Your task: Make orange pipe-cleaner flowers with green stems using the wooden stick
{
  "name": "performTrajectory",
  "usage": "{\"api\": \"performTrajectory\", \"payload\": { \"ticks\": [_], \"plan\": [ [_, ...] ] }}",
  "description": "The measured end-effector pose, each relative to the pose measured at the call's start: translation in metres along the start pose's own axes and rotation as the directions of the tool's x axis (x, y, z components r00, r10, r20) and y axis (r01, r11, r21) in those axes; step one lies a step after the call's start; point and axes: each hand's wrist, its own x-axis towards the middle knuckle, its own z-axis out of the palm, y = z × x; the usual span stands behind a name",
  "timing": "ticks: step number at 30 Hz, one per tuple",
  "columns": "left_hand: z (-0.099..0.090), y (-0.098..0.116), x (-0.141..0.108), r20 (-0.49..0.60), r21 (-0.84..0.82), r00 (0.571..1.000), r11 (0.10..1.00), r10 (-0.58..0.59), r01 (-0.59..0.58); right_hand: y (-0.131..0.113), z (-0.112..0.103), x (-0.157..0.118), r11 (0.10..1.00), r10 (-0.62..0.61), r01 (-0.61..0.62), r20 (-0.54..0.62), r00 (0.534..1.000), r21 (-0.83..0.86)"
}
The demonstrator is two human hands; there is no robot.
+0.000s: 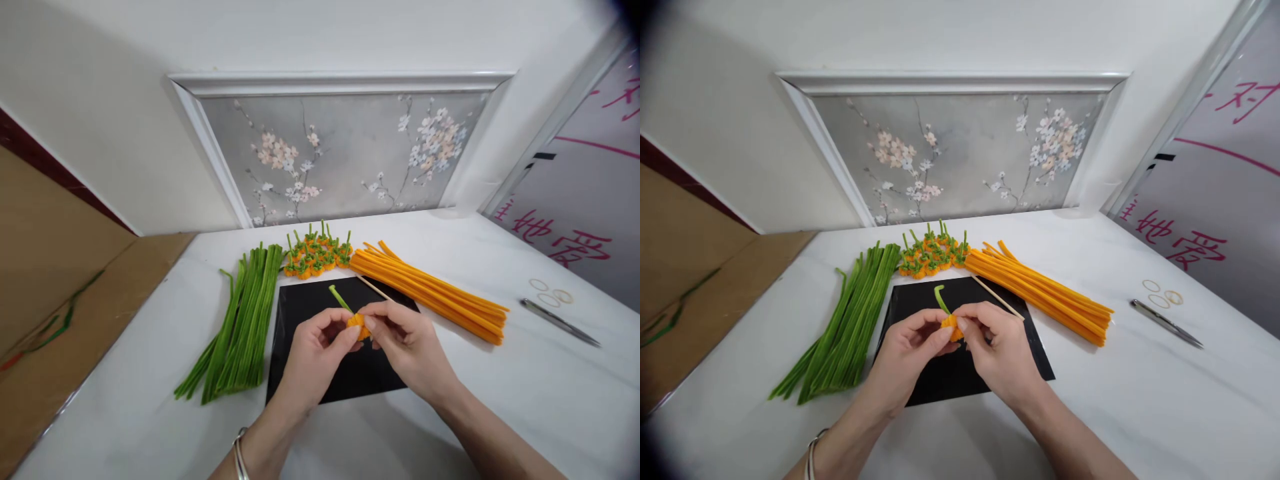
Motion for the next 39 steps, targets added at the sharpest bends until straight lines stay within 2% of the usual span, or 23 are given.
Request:
{"api": "performTrajectory", "payload": {
  "ticks": [4,6,11,14,20,25,28,32,36,39],
  "plan": [
    [0.000,-0.003,0.000,-0.025,0.094,0.997,0.993,0.068,-0.065,-0.003,0.000,0.000,0.999,0.042,-0.043,0.027,0.999,0.011],
    [0.001,-0.005,0.001,-0.031,0.081,0.998,0.995,0.052,-0.050,-0.003,-0.001,0.000,0.998,0.065,-0.066,0.037,0.997,0.018],
    [0.001,-0.002,0.002,-0.055,-0.179,0.992,0.979,-0.112,0.100,0.000,-0.006,0.005,0.983,0.104,-0.103,0.006,0.995,0.150],
    [0.000,0.002,0.001,-0.087,-0.266,0.987,0.958,-0.136,0.108,-0.001,-0.007,0.006,0.972,0.130,-0.123,-0.025,0.991,0.199],
    [0.004,0.003,-0.002,-0.087,-0.169,0.994,0.984,-0.070,0.055,-0.007,0.000,0.003,0.990,0.087,-0.087,0.000,0.996,0.112],
    [0.006,0.002,-0.004,-0.080,-0.126,0.997,0.992,-0.014,0.004,-0.010,0.000,0.003,0.960,0.120,-0.122,0.021,0.993,0.252],
    [0.007,0.000,-0.005,-0.108,-0.104,0.994,0.994,0.032,-0.044,-0.009,0.000,0.003,0.952,0.138,-0.137,0.016,0.990,0.273],
    [0.009,-0.004,-0.006,-0.147,-0.196,0.989,0.979,0.028,-0.057,-0.008,0.001,0.003,0.950,0.137,-0.126,-0.019,0.990,0.284],
    [0.014,-0.006,-0.005,-0.205,-0.341,0.977,0.940,-0.051,-0.023,-0.009,0.002,0.005,0.930,0.175,-0.158,-0.022,0.984,0.333],
    [0.016,-0.006,-0.004,-0.208,-0.423,0.973,0.906,-0.105,0.007,-0.009,0.001,0.008,0.921,0.202,-0.186,-0.012,0.979,0.343]
  ]
}}
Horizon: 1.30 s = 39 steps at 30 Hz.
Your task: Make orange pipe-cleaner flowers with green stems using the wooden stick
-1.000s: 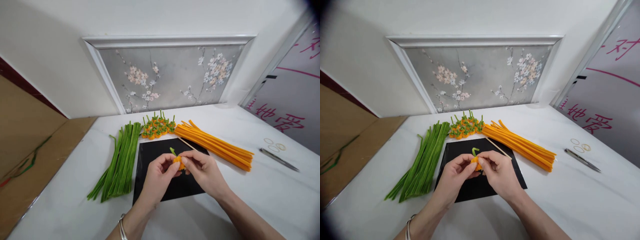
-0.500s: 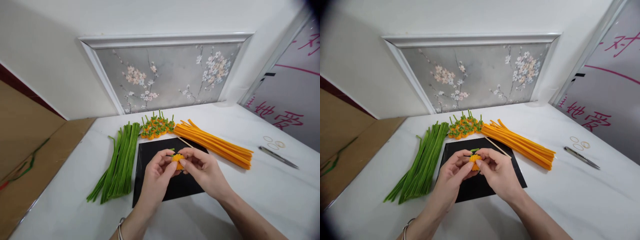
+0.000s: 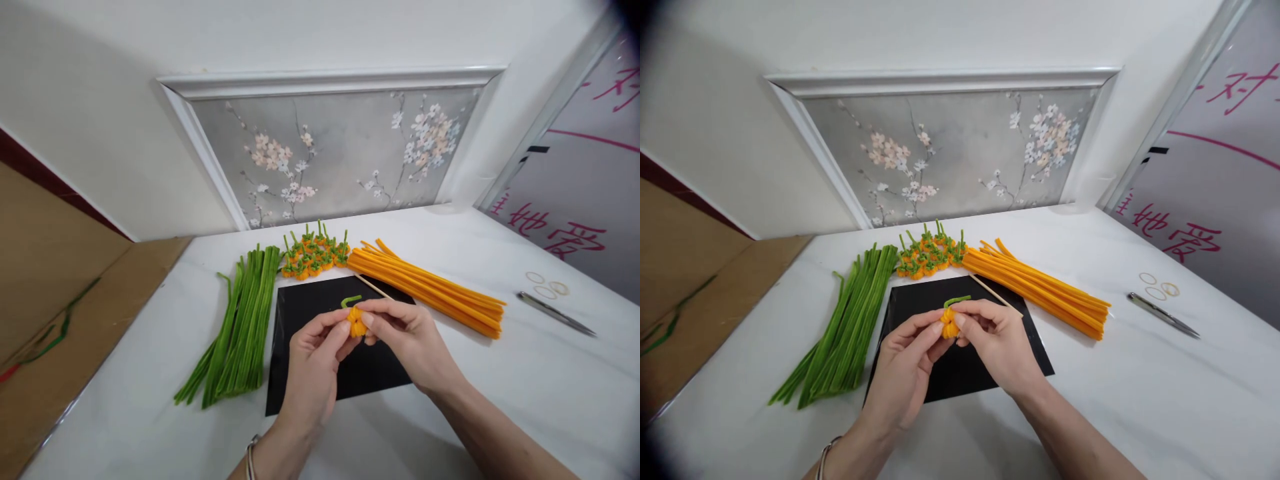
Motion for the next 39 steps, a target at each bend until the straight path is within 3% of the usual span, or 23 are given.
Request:
{"api": "performTrajectory", "payload": {
  "ticks": [7,12,17,21,27,30,34,39],
  "plan": [
    [-0.001,0.010,0.003,0.089,0.099,0.990,0.990,-0.106,0.097,0.003,-0.006,0.002,0.996,-0.049,0.049,0.001,0.999,-0.071],
    [-0.006,0.015,0.007,0.071,0.210,0.992,0.974,-0.107,0.090,0.006,-0.006,-0.001,0.991,-0.067,0.071,0.042,0.997,-0.115],
    [-0.008,0.012,0.008,0.040,0.029,0.978,0.979,-0.203,0.202,0.005,-0.003,-0.001,0.997,-0.023,0.029,0.087,0.996,-0.070],
    [-0.005,0.011,0.005,-0.020,-0.082,0.977,0.974,-0.214,0.211,0.003,-0.001,0.000,0.998,-0.002,0.004,0.049,0.999,-0.056],
    [-0.003,0.012,0.004,-0.001,0.027,0.995,0.994,-0.104,0.104,0.006,-0.005,0.000,0.995,-0.049,0.054,0.065,0.997,-0.080],
    [-0.005,0.012,0.005,-0.033,0.062,0.999,0.997,-0.040,0.042,0.006,-0.007,-0.001,0.988,-0.101,0.103,0.017,0.995,-0.117],
    [-0.008,0.005,0.008,-0.021,0.138,0.998,0.989,0.061,-0.057,0.009,-0.002,-0.003,0.989,-0.068,0.071,0.023,0.997,-0.128],
    [-0.012,0.000,0.007,0.120,0.446,0.967,0.859,0.223,-0.253,0.015,0.003,-0.005,0.980,-0.085,0.090,0.040,0.996,-0.179]
  ]
}}
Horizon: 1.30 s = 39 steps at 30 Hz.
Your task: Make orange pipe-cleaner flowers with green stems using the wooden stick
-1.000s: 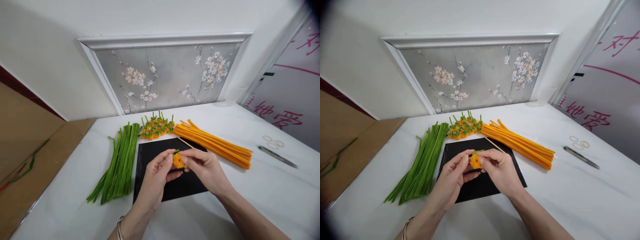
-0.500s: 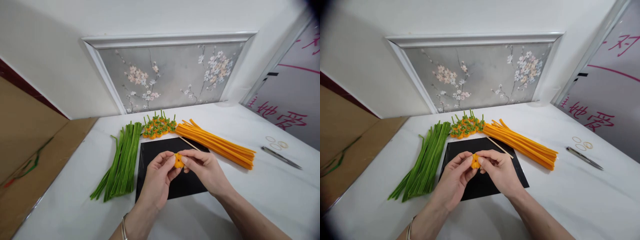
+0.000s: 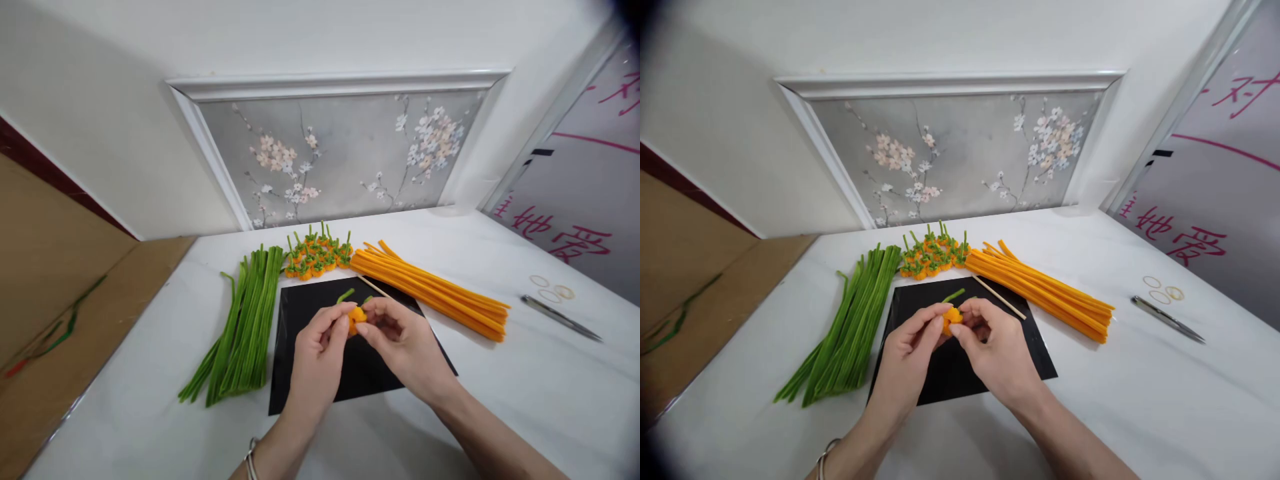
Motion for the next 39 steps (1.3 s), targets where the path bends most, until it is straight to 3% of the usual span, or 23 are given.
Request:
{"api": "performTrajectory", "payload": {
  "ticks": [4,7,12,16,20,28,35,39],
  "plan": [
    [0.000,0.004,-0.001,0.057,0.106,0.996,0.992,0.063,-0.069,0.001,0.000,0.000,0.999,-0.007,0.006,-0.036,0.999,-0.040],
    [0.001,0.007,-0.002,0.088,0.094,0.996,0.995,0.033,-0.042,-0.003,-0.001,-0.001,1.000,0.004,-0.004,-0.039,0.999,-0.010],
    [-0.003,0.008,0.001,0.122,0.016,0.983,0.990,-0.141,0.140,-0.009,-0.003,0.000,0.995,0.073,-0.073,-0.006,0.997,0.066],
    [-0.007,0.012,0.004,0.218,-0.117,0.930,0.939,-0.295,0.325,-0.012,-0.007,0.002,0.979,0.134,-0.144,0.081,0.988,0.142],
    [-0.008,0.016,0.004,0.264,-0.194,0.899,0.894,-0.349,0.404,-0.014,-0.009,0.003,0.975,0.149,-0.165,0.108,0.983,0.150],
    [-0.007,0.015,0.004,0.293,-0.152,0.875,0.884,-0.387,0.442,-0.013,-0.016,0.007,0.956,0.224,-0.252,0.175,0.959,0.153],
    [-0.006,0.021,0.007,0.259,-0.261,0.852,0.816,-0.455,0.515,-0.012,-0.018,0.008,0.939,0.270,-0.293,0.144,0.952,0.179],
    [-0.006,0.023,0.005,0.241,-0.160,0.907,0.908,-0.345,0.388,-0.009,-0.017,0.008,0.924,0.281,-0.301,0.116,0.953,0.234]
  ]
}}
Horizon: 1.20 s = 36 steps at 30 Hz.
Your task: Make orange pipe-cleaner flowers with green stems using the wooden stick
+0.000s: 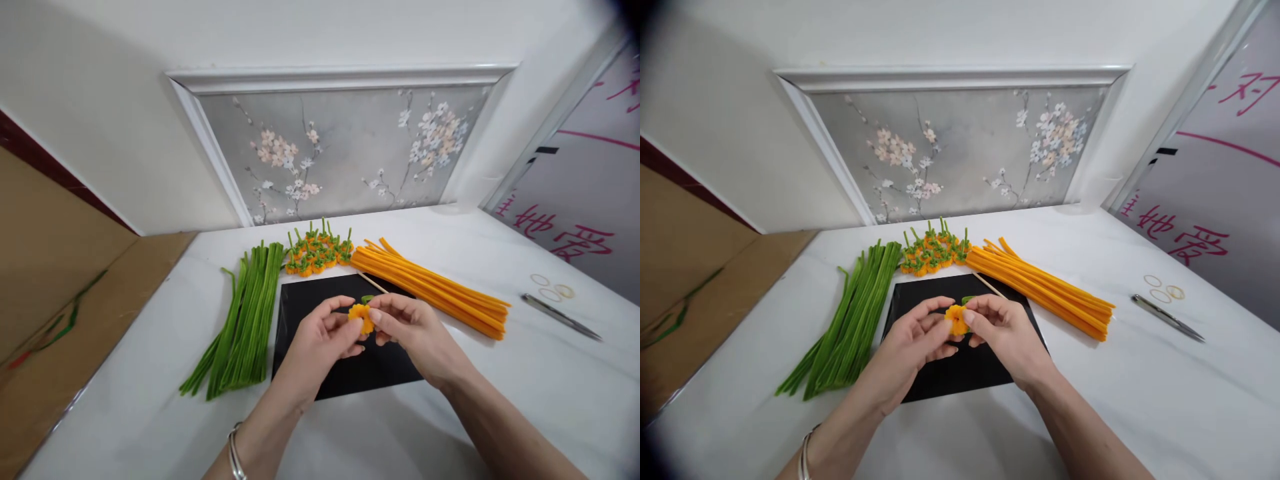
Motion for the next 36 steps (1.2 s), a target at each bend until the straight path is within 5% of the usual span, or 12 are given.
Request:
{"api": "performTrajectory", "payload": {
  "ticks": [4,8,21,28,30,33,36],
  "plan": [
    [0.002,-0.007,0.000,-0.001,0.176,0.972,0.957,0.235,-0.232,0.002,-0.001,0.001,0.996,0.000,0.002,-0.019,1.000,0.094],
    [0.003,-0.013,0.001,-0.044,0.272,0.943,0.912,0.331,-0.308,0.003,0.000,0.000,0.992,0.006,-0.006,0.001,1.000,0.123],
    [0.002,-0.008,-0.001,-0.108,0.043,0.967,0.973,0.231,-0.227,-0.001,0.004,-0.003,0.992,-0.126,0.126,-0.041,0.991,0.004],
    [0.002,-0.011,0.000,-0.079,0.074,0.961,0.962,0.267,-0.261,-0.004,0.002,-0.006,0.971,-0.195,0.202,0.068,0.979,-0.128],
    [0.002,-0.011,0.000,-0.082,0.179,0.947,0.939,0.311,-0.293,-0.002,-0.003,-0.006,0.901,-0.277,0.301,0.121,0.953,-0.313],
    [0.002,-0.011,-0.002,-0.058,0.376,0.912,0.855,0.406,-0.357,0.001,-0.010,-0.004,0.650,-0.457,0.486,0.210,0.864,-0.584],
    [0.001,-0.013,-0.004,0.011,0.511,0.891,0.763,0.454,-0.395,0.003,-0.011,-0.003,0.464,-0.545,0.579,0.300,0.783,-0.670]
  ]
}}
